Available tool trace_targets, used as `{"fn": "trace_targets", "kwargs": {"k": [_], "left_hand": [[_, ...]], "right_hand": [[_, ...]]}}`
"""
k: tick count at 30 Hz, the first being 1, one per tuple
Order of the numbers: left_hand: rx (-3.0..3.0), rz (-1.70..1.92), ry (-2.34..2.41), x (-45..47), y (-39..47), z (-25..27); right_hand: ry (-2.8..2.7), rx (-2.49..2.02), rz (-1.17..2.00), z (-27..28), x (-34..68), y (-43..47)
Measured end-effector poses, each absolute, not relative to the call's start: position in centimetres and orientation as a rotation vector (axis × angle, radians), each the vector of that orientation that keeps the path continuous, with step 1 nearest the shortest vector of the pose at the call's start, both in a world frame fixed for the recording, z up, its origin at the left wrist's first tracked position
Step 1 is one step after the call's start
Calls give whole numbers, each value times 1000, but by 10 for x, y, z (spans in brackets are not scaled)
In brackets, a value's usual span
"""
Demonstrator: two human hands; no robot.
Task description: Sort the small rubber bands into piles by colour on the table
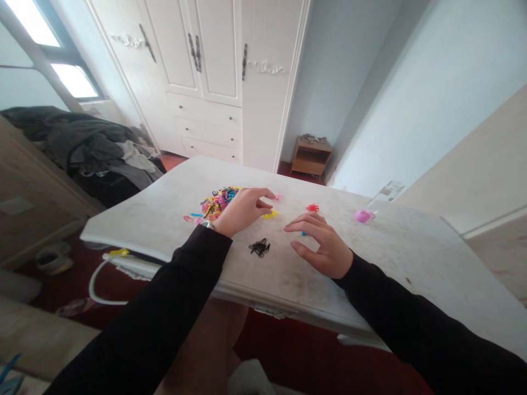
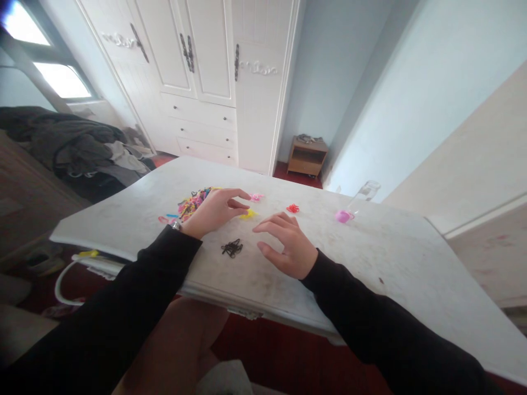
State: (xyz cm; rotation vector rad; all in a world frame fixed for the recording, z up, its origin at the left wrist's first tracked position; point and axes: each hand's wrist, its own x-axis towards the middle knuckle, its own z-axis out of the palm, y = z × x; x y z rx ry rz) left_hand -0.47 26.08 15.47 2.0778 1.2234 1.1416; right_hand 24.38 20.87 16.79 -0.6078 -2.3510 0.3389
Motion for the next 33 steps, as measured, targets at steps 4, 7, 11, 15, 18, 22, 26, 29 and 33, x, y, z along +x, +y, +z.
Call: {"fn": "trace_targets", "kwargs": {"k": [4, 7, 11, 15, 18, 22, 26, 29, 33], "left_hand": [[2091, 1142, 1218, -4, 264, 152], [2091, 1144, 1182, -4, 267, 149], [2096, 1190, 1169, -7, 268, 145], [2124, 1262, 1326, -9, 269, 151], [2228, 1214, 1424, -7, 277, 161], [2445, 1007, 1455, 1, 298, 170], [2584, 790, 1507, 11, 318, 168], [2637, 742, 1502, 16, 326, 164], [2670, 793, 1448, 18, 331, 164]], "right_hand": [[-2358, -614, 338, 169, 242, 208], [-2362, -610, 338, 169, 242, 208], [-2368, -606, 327, 169, 242, 208], [-2370, -612, 312, 170, 242, 208], [-2369, -615, 319, 169, 242, 209], [-2368, -613, 333, 167, 243, 211], [-2366, -632, 337, 166, 244, 212], [-2372, -631, 346, 167, 244, 212], [-2383, -625, 350, 168, 244, 211]]}}
